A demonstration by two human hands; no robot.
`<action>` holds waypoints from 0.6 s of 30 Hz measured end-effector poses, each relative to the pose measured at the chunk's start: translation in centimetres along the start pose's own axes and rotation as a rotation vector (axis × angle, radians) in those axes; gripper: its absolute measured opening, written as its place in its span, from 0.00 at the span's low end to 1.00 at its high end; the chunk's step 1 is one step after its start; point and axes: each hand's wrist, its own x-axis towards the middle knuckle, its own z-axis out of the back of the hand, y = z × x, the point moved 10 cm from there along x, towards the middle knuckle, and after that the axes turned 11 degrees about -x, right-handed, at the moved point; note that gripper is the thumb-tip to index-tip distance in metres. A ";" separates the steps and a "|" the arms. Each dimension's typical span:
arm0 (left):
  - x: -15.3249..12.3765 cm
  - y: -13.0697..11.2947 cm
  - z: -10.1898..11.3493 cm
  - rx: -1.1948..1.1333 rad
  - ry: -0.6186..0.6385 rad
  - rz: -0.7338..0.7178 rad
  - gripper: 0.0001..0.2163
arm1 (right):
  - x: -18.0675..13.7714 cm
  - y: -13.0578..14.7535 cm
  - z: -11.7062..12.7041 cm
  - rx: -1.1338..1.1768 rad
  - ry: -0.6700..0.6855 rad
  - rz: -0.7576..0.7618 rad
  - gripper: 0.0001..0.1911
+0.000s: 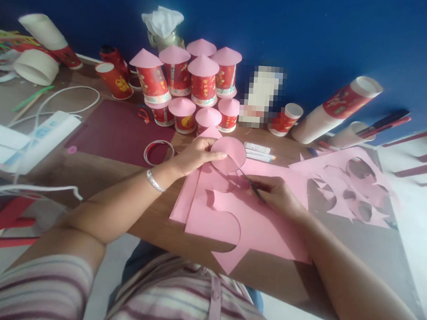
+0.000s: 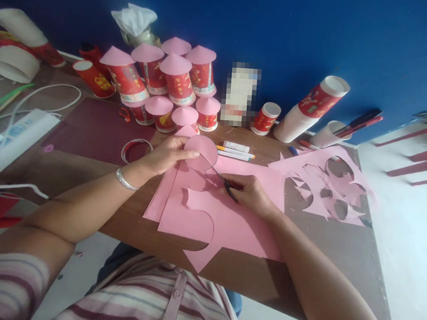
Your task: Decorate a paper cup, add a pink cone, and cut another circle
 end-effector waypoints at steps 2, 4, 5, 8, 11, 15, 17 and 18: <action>0.0 0.1 0.0 -0.006 0.007 -0.006 0.13 | 0.0 -0.1 0.0 -0.006 0.002 0.000 0.21; 0.1 0.1 0.0 -0.012 0.010 -0.009 0.12 | 0.0 -0.2 -0.1 -0.002 0.008 -0.005 0.21; 0.1 0.1 0.0 -0.014 0.010 -0.009 0.12 | 0.0 -0.3 -0.1 0.003 0.013 -0.008 0.21; 0.1 0.1 0.0 -0.016 0.007 -0.006 0.12 | 0.0 -0.3 -0.1 0.015 0.013 -0.015 0.21; 0.1 -0.1 -0.1 -0.013 0.010 -0.012 0.12 | 0.0 -0.4 0.0 0.021 0.004 -0.021 0.21; 0.1 -0.3 -0.2 -0.015 0.010 -0.028 0.12 | 0.0 -0.4 -0.1 0.027 0.008 -0.040 0.21; 0.1 -0.2 -0.2 -0.019 0.006 -0.024 0.12 | 0.0 -0.5 -0.2 0.028 0.010 -0.043 0.21; 0.1 -0.2 -0.2 -0.021 0.006 -0.020 0.12 | 0.0 -0.5 -0.2 0.027 0.009 -0.044 0.21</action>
